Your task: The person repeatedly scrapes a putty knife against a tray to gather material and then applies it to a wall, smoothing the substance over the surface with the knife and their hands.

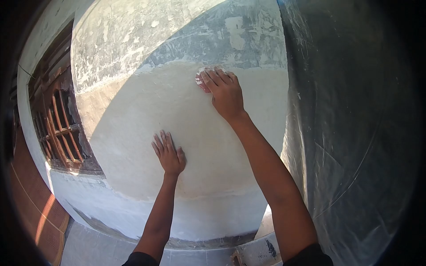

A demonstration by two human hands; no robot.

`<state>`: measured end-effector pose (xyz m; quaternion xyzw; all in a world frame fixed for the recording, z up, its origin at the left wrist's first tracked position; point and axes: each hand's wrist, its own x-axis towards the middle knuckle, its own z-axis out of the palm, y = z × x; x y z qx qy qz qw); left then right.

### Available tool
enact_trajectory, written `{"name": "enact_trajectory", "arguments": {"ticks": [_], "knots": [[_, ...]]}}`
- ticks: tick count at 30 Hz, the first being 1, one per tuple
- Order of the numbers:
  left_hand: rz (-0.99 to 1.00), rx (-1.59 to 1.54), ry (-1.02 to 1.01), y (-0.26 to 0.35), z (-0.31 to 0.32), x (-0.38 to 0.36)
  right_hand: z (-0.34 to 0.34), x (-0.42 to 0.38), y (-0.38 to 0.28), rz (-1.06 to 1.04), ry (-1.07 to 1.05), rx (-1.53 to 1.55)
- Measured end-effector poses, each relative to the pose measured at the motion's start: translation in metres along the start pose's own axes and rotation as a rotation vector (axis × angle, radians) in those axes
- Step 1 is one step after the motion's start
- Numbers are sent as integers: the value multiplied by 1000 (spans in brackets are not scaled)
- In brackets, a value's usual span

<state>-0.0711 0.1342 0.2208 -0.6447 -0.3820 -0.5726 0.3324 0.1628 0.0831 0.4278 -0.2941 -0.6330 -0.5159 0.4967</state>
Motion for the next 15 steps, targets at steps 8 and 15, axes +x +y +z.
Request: {"name": "enact_trajectory", "arguments": {"ticks": [8, 15], "knots": [[-20, -37, 52, -5, 3, -6, 34, -60, -5, 47, 1, -79], [-12, -23, 19, -6, 3, -7, 5, -82, -25, 69, -40, -16]]}}
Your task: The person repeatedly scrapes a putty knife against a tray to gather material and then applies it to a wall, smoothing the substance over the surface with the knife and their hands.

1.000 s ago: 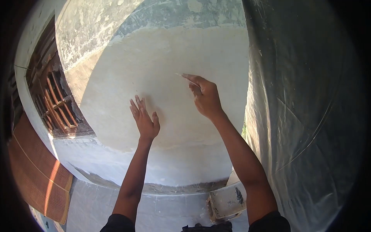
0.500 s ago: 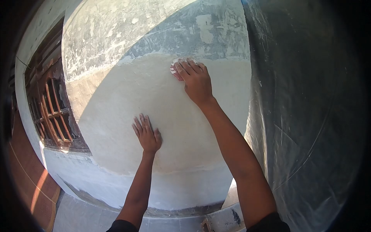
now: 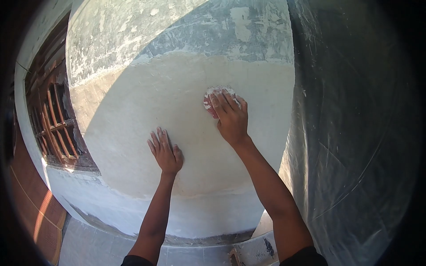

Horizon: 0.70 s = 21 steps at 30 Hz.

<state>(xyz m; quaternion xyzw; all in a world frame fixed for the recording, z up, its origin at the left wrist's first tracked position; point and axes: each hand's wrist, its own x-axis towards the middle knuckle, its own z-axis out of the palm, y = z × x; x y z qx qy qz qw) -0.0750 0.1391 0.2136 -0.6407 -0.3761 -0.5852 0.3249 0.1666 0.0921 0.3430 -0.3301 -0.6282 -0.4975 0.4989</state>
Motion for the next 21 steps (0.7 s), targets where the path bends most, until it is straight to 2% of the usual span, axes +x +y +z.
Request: {"name": "enact_trajectory", "arguments": {"ticks": [3, 7, 11, 16, 19, 21], "knots": [[-1, -1, -4, 0, 0, 0, -8, 43, -1, -30, 41, -4], [-15, 8, 22, 3, -1, 0, 14, 87, 8, -55, 107, -24], [-14, 20, 17, 1, -1, -1, 25, 36, 6, -48, 66, -78], [-11, 8, 41, 2, 0, -2, 3, -45, -8, 19, -42, 21], [-13, 17, 41, 1, -1, -1, -13, -44, -6, -7, -58, 51], [-5, 5, 7, 1, -1, -1, -21, -10, 0, -14, -13, 30]]}}
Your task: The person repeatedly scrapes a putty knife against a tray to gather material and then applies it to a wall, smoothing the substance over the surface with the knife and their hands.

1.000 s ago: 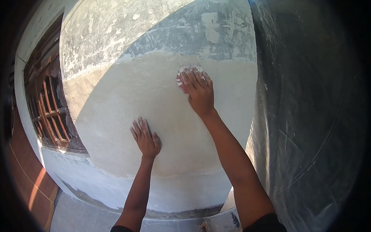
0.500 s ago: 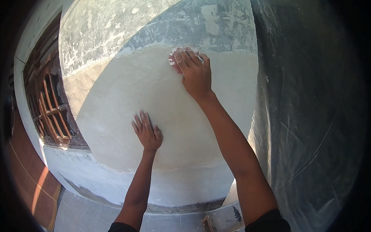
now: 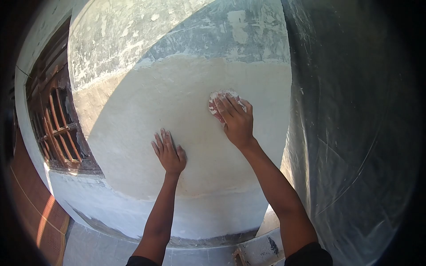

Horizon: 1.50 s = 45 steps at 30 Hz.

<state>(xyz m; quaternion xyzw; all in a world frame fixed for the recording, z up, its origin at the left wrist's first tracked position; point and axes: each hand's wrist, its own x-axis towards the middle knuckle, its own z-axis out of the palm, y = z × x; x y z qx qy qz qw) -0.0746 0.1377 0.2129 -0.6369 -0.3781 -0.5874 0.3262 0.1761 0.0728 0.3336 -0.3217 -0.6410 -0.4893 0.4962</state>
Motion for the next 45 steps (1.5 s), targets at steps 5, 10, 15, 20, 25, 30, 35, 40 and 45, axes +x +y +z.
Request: {"name": "enact_trajectory", "arguments": {"ticks": [5, 10, 15, 20, 25, 30, 35, 40, 45], "knots": [[6, 1, -17, -3, -2, -3, 12, 78, 26, -14, 71, -54], [28, 6, -6, -5, 1, -4, 37, 23, 25, 57, 102, -19], [9, 4, -26, -4, -1, -5, 27, -63, -2, 83, 31, 15], [11, 2, -17, -4, 1, -5, 1, -53, -9, 88, -23, 35], [1, 10, 14, -3, -1, -6, 16, 64, -4, -34, 101, -27], [3, 11, -7, -5, -2, -7, 40, 15, 0, -55, -24, -55], [-9, 16, 2, -5, 0, -8, 13, -116, -25, 45, -199, -28], [-13, 10, 5, -3, -2, -7, -20, -77, -31, 0, -177, 26], [-21, 34, -26, -4, -2, -8, -7, 73, 1, -86, 122, -26]]}}
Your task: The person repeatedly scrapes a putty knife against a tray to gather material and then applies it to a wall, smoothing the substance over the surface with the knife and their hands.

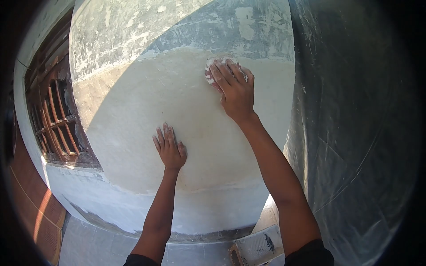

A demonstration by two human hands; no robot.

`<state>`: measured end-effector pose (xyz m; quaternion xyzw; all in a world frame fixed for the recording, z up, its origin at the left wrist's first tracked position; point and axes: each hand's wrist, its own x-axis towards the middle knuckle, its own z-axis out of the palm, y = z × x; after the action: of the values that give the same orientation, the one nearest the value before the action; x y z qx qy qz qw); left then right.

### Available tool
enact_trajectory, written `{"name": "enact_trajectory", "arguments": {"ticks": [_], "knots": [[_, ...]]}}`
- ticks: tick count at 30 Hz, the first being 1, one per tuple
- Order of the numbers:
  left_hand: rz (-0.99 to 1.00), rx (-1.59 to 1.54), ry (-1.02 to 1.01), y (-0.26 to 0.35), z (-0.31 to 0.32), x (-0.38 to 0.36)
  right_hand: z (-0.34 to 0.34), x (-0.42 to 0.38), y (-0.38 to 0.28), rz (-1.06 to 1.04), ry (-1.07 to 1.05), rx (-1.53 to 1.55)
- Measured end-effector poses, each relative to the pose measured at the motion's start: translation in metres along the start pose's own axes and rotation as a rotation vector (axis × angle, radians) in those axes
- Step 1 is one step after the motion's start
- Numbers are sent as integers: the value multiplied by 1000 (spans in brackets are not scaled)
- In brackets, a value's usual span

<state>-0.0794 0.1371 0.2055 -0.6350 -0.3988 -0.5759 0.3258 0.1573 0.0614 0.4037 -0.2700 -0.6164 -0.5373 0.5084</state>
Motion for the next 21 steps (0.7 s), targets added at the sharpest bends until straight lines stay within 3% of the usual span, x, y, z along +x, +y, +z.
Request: {"name": "enact_trajectory", "arguments": {"ticks": [3, 6, 11, 14, 16, 18, 21], "knots": [[15, -5, -14, -2, -1, -1, 25, 3, 17, 64, -116, -35], [25, 0, -32, -4, -2, -3, 31, -63, 5, 86, -110, -24], [34, 3, -30, -6, -1, -6, -10, -185, -47, 179, -254, 75], [32, 14, -50, -7, -2, -8, -34, -201, -55, 167, -323, 94], [28, 5, -47, -5, 0, -4, -41, -177, -50, 164, -348, 86], [19, 21, -37, -4, 0, -8, -30, -113, -39, 110, -132, 69], [19, 14, -41, -5, -1, -8, -1, -24, -12, 60, -39, 3]]}}
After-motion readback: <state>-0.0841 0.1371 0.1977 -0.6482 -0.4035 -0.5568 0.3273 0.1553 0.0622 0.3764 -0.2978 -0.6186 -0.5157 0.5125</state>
